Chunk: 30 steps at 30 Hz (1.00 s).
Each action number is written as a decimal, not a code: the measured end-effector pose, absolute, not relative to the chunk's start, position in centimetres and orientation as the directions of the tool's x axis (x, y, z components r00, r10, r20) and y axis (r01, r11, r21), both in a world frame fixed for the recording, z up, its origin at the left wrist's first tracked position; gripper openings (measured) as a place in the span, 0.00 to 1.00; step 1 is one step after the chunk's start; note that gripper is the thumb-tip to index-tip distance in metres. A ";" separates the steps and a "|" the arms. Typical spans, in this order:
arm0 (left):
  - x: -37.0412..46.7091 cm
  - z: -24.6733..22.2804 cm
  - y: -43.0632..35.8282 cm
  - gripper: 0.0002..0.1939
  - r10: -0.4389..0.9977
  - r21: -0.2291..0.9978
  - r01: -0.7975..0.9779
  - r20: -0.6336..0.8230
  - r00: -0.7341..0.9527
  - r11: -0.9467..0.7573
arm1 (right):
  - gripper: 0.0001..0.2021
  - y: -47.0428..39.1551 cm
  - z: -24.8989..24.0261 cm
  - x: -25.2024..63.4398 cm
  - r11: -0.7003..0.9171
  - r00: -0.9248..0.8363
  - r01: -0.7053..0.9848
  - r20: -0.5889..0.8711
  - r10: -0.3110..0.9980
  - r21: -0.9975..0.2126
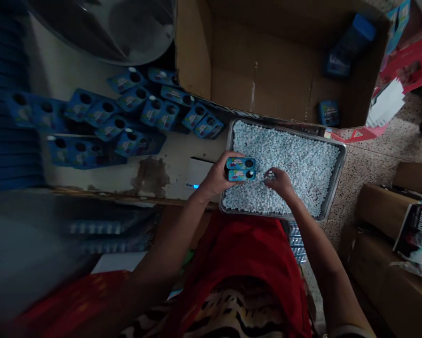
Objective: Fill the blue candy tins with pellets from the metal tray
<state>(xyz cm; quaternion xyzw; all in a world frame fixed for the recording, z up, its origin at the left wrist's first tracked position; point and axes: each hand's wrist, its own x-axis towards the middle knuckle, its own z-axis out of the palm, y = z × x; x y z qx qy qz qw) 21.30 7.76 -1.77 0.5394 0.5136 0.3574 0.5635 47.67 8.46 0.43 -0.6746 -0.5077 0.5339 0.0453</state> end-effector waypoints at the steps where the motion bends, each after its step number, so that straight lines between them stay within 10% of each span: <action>1: 21.6 -1.9 7.7 0.39 0.965 0.976 0.166 -0.174 0.195 0.142 | 0.07 8.3 1.6 47.7 -0.468 -0.111 0.610 -0.653 0.749 -0.640; 8: 24.2 -2.0 7.7 0.33 0.983 0.985 0.169 -0.063 0.170 0.034 | 0.19 7.7 8.4 44.7 -0.004 -0.250 0.795 -0.333 0.909 -0.607; 23: 25.1 -1.7 7.9 0.39 0.946 0.980 0.151 -0.167 0.279 0.128 | 0.25 9.4 9.1 44.3 -0.007 -0.238 0.728 -0.262 0.935 -0.686; 30: 24.2 -1.1 7.9 0.41 0.887 0.966 0.110 -0.260 0.381 0.235 | 0.12 7.4 8.0 45.9 -0.216 0.041 0.399 -0.218 0.975 -0.891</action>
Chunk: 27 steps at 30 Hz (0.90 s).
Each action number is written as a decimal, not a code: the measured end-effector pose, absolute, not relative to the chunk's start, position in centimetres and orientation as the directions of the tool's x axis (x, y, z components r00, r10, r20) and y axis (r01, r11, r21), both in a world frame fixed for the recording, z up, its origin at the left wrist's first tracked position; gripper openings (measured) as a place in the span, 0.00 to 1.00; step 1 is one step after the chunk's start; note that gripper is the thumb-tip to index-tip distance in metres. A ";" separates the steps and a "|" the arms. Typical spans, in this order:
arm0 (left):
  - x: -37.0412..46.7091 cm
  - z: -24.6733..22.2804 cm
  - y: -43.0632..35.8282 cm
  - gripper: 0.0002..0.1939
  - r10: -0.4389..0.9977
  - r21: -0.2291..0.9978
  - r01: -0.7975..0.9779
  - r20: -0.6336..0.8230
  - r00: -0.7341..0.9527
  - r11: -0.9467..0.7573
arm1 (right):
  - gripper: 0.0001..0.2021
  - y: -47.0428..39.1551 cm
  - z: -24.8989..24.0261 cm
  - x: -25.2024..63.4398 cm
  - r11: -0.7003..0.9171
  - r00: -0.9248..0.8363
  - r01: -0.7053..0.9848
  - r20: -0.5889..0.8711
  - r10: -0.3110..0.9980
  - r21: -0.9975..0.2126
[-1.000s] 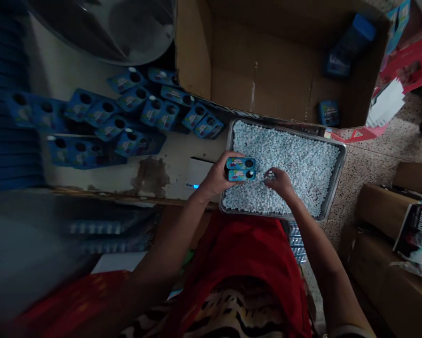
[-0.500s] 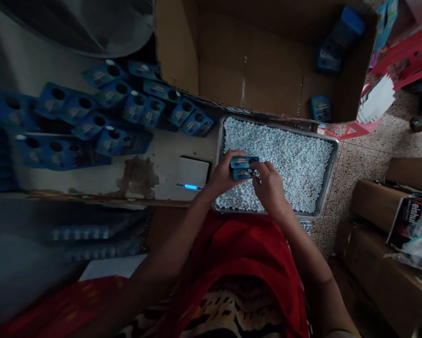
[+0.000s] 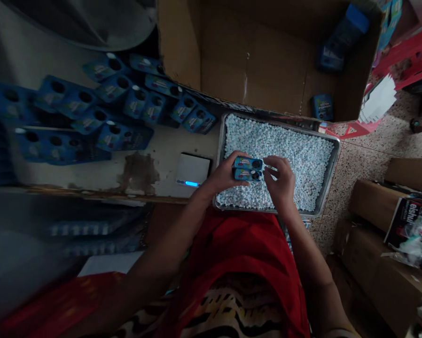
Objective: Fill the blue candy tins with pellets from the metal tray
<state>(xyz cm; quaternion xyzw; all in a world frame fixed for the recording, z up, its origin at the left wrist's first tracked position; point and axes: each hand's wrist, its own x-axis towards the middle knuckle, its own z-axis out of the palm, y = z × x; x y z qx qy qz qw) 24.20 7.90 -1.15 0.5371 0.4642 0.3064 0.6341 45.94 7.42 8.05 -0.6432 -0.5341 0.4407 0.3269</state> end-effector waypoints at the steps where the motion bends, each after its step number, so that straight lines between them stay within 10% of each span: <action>1: 24.3 -1.2 8.0 0.42 0.884 0.965 0.101 -0.264 0.386 0.244 | 0.09 7.2 7.7 45.9 -0.261 0.074 0.326 -0.251 0.965 -0.909; 11: 25.1 -2.0 8.7 0.43 0.878 0.968 0.038 -0.242 0.413 0.248 | 0.15 6.1 5.7 47.6 -0.274 0.178 0.205 -0.239 0.955 -0.940; 18: 20.0 -2.6 7.3 0.49 0.895 0.931 -0.203 -0.206 0.395 0.304 | 0.31 3.3 -1.0 49.3 -0.030 -0.152 0.896 -0.370 0.916 -0.443; 27: 18.6 -1.6 6.3 0.50 0.833 0.922 0.106 -0.381 0.400 0.371 | 0.07 7.7 2.2 47.5 -0.176 -0.183 0.742 -0.449 0.875 -0.647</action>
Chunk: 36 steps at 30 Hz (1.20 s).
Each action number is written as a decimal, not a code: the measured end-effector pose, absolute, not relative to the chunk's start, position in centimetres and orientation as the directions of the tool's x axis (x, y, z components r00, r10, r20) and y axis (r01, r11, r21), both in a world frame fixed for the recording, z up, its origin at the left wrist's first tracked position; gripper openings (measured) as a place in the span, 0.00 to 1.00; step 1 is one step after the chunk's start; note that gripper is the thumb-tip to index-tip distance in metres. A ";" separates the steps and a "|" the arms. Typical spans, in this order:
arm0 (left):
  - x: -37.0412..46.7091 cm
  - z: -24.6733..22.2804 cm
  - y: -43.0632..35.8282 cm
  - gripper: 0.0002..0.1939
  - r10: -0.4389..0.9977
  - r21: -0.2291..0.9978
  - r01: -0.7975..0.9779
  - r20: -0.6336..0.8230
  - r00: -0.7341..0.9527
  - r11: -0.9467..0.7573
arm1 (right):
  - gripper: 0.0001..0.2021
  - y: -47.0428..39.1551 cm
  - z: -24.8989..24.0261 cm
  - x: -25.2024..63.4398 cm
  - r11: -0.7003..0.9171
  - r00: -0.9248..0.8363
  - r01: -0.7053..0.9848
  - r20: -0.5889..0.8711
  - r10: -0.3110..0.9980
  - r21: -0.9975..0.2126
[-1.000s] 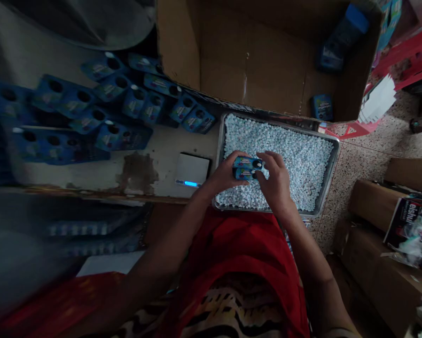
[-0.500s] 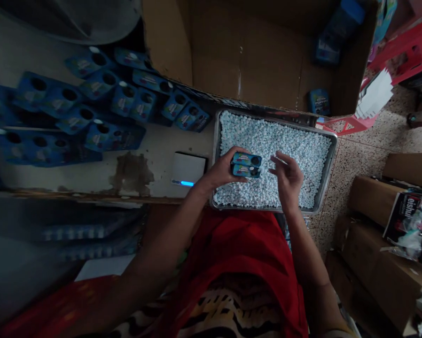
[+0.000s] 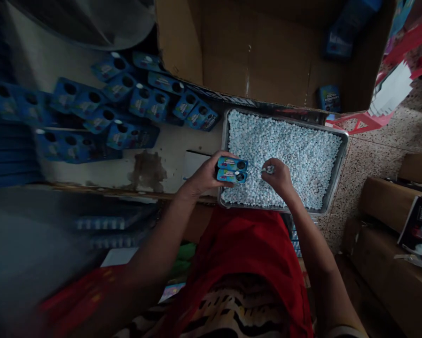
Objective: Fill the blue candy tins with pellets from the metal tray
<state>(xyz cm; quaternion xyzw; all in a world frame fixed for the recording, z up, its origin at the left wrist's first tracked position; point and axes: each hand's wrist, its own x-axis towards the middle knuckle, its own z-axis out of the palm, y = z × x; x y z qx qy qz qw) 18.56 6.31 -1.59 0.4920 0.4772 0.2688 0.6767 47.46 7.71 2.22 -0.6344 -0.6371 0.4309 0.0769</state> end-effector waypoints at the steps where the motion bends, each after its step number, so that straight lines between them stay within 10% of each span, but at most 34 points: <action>1: 18.7 -1.4 6.3 0.49 0.824 0.921 0.142 -0.389 0.413 0.363 | 0.07 8.0 3.6 47.0 -0.142 -0.218 0.709 -0.407 0.887 -0.690; 8: 19.7 -0.2 6.7 0.44 0.837 0.946 0.217 -0.317 0.446 0.243 | 0.25 8.9 8.7 43.1 0.054 -0.421 0.671 -0.320 0.849 -0.739; 16: 19.9 -1.2 7.1 0.43 0.876 0.968 0.109 -0.253 0.412 0.228 | 0.12 5.8 4.2 47.7 -0.486 0.209 0.348 -0.439 0.874 -0.802; 20: 20.8 -1.7 7.4 0.42 0.904 0.986 0.060 -0.167 0.393 0.156 | 0.14 4.9 4.2 47.2 -0.556 0.214 0.108 -0.527 0.822 -0.824; 27: 22.1 -0.6 8.1 0.32 0.912 0.914 0.405 -0.169 0.373 0.003 | 0.07 6.0 8.1 44.9 -0.234 -0.022 0.595 -0.307 0.952 -0.769; 36: 22.3 -2.0 8.0 0.50 0.781 0.901 -0.060 -0.337 0.525 0.430 | 0.08 6.4 10.2 47.5 -0.289 0.041 0.617 -0.337 0.941 -0.732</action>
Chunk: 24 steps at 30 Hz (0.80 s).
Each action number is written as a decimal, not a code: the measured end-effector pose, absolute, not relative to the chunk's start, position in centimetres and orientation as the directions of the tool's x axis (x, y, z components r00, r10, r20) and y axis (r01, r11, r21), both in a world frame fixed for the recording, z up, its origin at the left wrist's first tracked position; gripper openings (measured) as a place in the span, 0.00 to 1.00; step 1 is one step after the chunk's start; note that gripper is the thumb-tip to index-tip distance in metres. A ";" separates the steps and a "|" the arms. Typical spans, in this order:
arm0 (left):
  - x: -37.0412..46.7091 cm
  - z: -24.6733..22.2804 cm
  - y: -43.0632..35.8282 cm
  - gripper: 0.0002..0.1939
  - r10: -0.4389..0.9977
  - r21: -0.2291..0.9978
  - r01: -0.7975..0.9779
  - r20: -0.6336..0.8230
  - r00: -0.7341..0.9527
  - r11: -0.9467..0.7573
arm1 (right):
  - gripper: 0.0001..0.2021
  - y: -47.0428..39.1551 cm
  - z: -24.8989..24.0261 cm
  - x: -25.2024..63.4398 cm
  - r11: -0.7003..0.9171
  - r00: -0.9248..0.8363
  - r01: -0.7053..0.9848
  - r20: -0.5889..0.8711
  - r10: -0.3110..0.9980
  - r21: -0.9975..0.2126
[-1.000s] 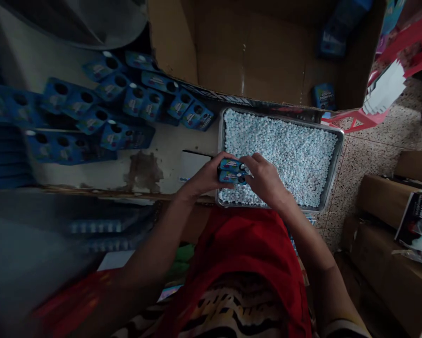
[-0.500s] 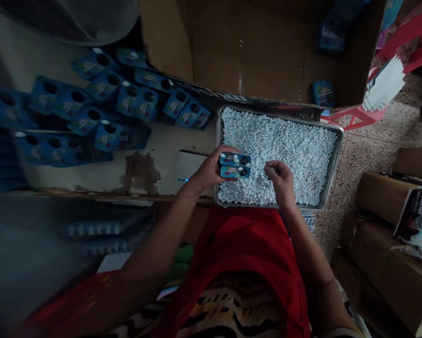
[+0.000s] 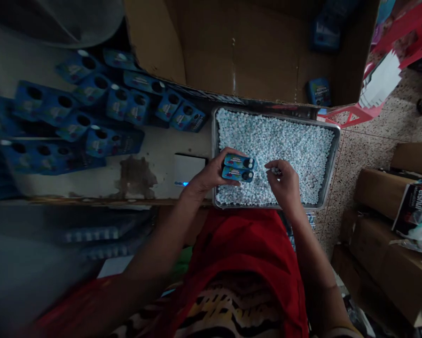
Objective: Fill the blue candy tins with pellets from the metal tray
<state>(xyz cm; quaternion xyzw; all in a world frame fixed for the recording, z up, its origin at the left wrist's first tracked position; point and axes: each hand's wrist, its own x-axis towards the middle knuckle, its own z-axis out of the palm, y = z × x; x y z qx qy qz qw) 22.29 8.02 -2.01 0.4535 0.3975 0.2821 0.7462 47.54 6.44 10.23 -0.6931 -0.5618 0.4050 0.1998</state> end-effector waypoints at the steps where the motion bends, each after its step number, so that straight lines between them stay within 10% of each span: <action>1: 22.4 -2.1 8.0 0.50 0.777 0.897 -0.069 -0.337 0.531 0.436 | 0.07 6.6 10.6 47.5 -0.278 0.033 0.622 -0.330 0.943 -0.732; 17: 23.1 -4.0 7.0 0.50 0.902 0.909 -0.291 -0.170 0.397 0.299 | 0.11 7.7 12.6 44.5 -0.057 -0.143 0.676 -0.207 0.968 -0.735; 24: 23.6 -3.4 6.9 0.48 0.913 0.956 -0.111 -0.221 0.342 0.273 | 0.20 6.2 12.3 43.0 0.047 -0.273 0.779 -0.271 0.923 -0.625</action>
